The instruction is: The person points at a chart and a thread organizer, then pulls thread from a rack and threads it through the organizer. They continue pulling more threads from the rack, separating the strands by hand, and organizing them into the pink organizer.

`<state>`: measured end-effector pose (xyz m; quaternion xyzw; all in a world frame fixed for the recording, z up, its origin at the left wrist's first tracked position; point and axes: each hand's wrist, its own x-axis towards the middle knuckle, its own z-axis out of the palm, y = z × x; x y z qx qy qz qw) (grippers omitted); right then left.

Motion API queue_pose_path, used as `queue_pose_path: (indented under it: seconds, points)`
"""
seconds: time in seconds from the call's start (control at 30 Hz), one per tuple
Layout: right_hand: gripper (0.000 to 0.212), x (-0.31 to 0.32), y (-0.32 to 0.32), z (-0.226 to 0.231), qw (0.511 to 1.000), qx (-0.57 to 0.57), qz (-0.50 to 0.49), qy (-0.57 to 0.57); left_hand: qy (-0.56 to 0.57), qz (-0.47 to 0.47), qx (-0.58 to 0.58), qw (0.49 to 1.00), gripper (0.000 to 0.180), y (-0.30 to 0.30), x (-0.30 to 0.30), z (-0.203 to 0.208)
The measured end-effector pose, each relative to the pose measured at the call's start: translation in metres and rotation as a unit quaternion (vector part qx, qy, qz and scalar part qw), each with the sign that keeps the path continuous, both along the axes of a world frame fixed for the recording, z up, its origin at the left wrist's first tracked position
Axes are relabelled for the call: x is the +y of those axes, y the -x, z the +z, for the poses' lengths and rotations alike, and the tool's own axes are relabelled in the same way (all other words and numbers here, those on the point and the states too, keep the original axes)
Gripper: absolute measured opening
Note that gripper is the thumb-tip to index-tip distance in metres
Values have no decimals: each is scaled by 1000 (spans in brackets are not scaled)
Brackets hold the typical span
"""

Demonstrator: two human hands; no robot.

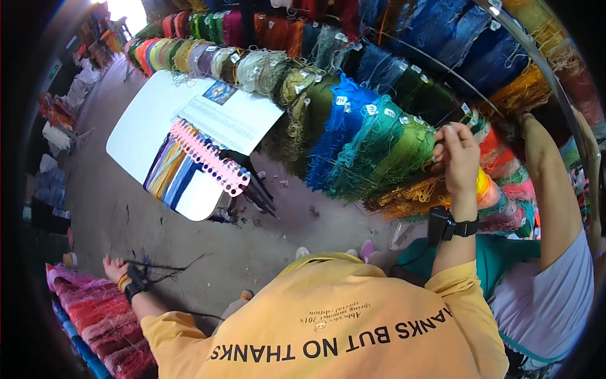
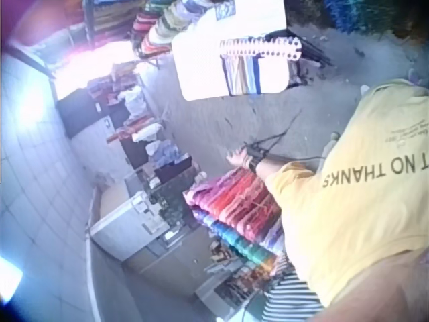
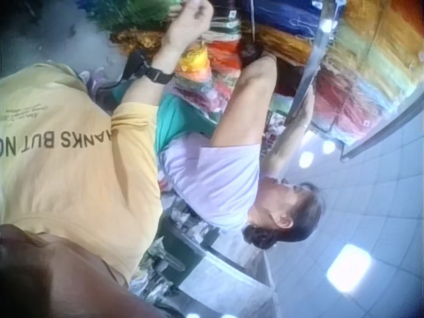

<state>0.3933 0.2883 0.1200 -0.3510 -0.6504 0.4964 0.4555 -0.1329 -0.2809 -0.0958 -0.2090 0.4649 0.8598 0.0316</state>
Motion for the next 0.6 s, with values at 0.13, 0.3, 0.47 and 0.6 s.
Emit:
queue_pose_path:
  seconds: [0.13,0.3,0.47,0.6]
  points:
    - [13,-38,48,7,957,52,254,131,-198,-114,105,968,22,-97,116,90]
    - [10,-65,89,-3,910,-88,382,137,-286,-233,123,921,20,-149,207,113]
    - [10,-38,121,7,988,-1,144,-56,-122,-306,87,940,15,-176,253,122]
    - [11,-52,168,-3,978,-4,202,-41,96,-383,48,917,22,-189,273,116]
